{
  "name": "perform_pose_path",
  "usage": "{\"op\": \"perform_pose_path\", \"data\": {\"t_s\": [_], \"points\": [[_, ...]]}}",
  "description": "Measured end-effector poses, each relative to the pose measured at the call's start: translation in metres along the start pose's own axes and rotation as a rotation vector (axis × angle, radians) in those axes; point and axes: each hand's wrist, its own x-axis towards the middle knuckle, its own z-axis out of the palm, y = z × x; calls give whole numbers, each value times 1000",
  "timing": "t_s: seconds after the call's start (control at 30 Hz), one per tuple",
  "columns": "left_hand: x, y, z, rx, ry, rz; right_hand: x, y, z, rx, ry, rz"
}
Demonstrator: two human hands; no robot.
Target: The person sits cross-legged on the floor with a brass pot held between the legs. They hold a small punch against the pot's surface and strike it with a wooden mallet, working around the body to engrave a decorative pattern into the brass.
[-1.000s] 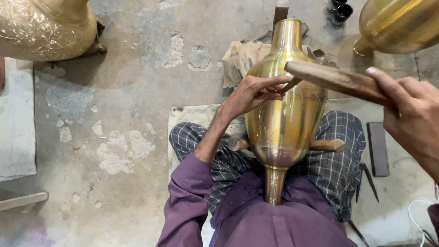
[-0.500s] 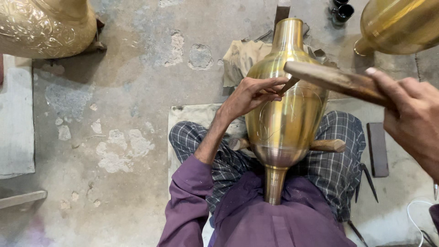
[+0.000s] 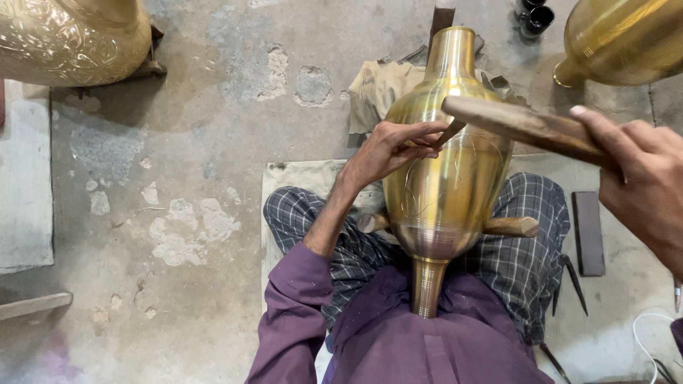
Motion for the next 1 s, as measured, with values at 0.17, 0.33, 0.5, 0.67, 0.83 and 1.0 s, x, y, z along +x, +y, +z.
{"op": "perform_pose_path", "data": {"t_s": [0.17, 0.33, 0.5, 0.67, 0.83, 1.0], "points": [[-3, 0, 2, 9, 11, -16, -1, 1, -1, 180, 3, 8], [-6, -5, 4, 8, 36, -23, -1, 5, 1, 243, 32, 85], [-7, -9, 6, 9, 36, -21, 2, 3, -1, -77, -26, -44], [-10, -11, 6, -12, 29, -24, 6, -2, -4, 50, -81, 12], [-14, -13, 6, -40, 59, -29, 11, -6, -7, 217, 54, 28], [-14, -11, 8, -45, 93, -27, 14, -4, -6, -126, -115, -22]]}}
